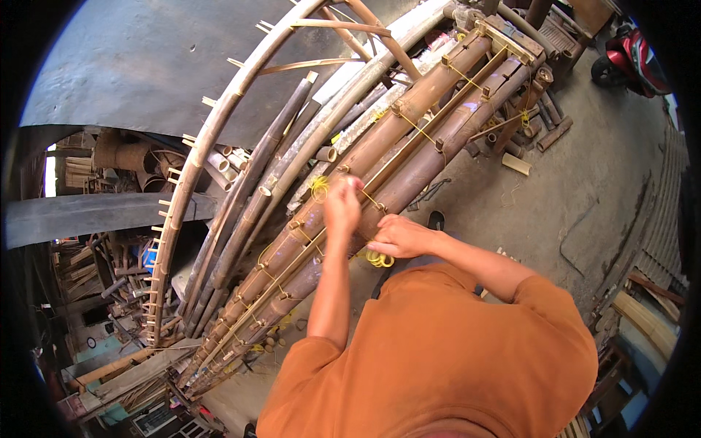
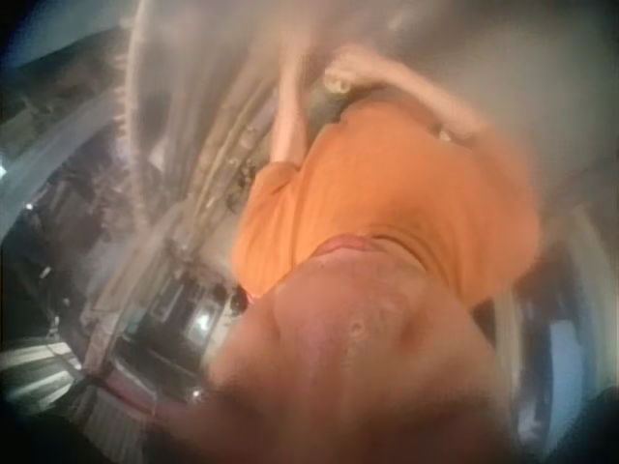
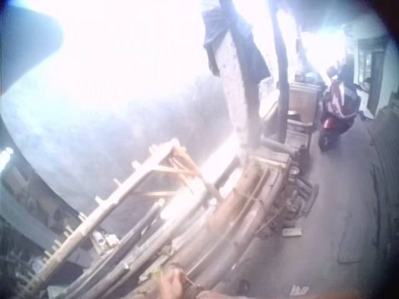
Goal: The person assembles a bamboo frame by inserting thin bamboo strips into pre-cut slots on a curved bamboo structure and securing them with yellow plastic ties. The person repeatedly picks up strips, positions them, and ties them in place.
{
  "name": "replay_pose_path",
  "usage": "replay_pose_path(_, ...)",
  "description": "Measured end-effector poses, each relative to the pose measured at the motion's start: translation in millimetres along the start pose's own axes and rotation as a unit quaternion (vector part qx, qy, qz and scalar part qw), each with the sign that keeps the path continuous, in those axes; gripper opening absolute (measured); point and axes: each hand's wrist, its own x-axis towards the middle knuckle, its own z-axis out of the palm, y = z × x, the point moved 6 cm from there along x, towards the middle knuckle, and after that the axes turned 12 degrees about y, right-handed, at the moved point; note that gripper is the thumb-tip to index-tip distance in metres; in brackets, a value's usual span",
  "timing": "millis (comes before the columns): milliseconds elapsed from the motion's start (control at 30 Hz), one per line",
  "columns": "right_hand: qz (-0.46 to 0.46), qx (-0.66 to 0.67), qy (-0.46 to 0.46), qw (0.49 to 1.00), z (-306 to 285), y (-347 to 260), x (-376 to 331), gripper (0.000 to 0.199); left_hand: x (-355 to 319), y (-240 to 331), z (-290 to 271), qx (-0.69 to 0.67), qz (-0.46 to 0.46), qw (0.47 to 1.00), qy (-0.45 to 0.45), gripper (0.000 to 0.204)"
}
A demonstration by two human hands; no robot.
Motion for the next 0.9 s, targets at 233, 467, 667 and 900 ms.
replay_pose_path(233,0.262,0.269,0.227,0.898,-41.4,52.1,-33.5,0.032,127.7,-53.9,1.1,0.187,0.113,0.959,0.182,0.025)
replay_pose_path(467,0.352,0.524,0.721,0.286,-13.4,187.9,-275.2,0.034,210.7,-170.0,-67.3,-0.414,-0.325,0.838,0.144,0.014)
replay_pose_path(667,0.431,0.566,0.648,0.274,125.3,146.6,-237.3,0.079,171.3,-111.7,-96.5,-0.106,-0.223,0.967,-0.057,0.033)
replay_pose_path(900,0.442,0.669,0.295,0.519,206.1,1.2,-49.8,0.052,-18.4,-124.7,-153.5,0.157,0.053,0.965,-0.204,0.027)
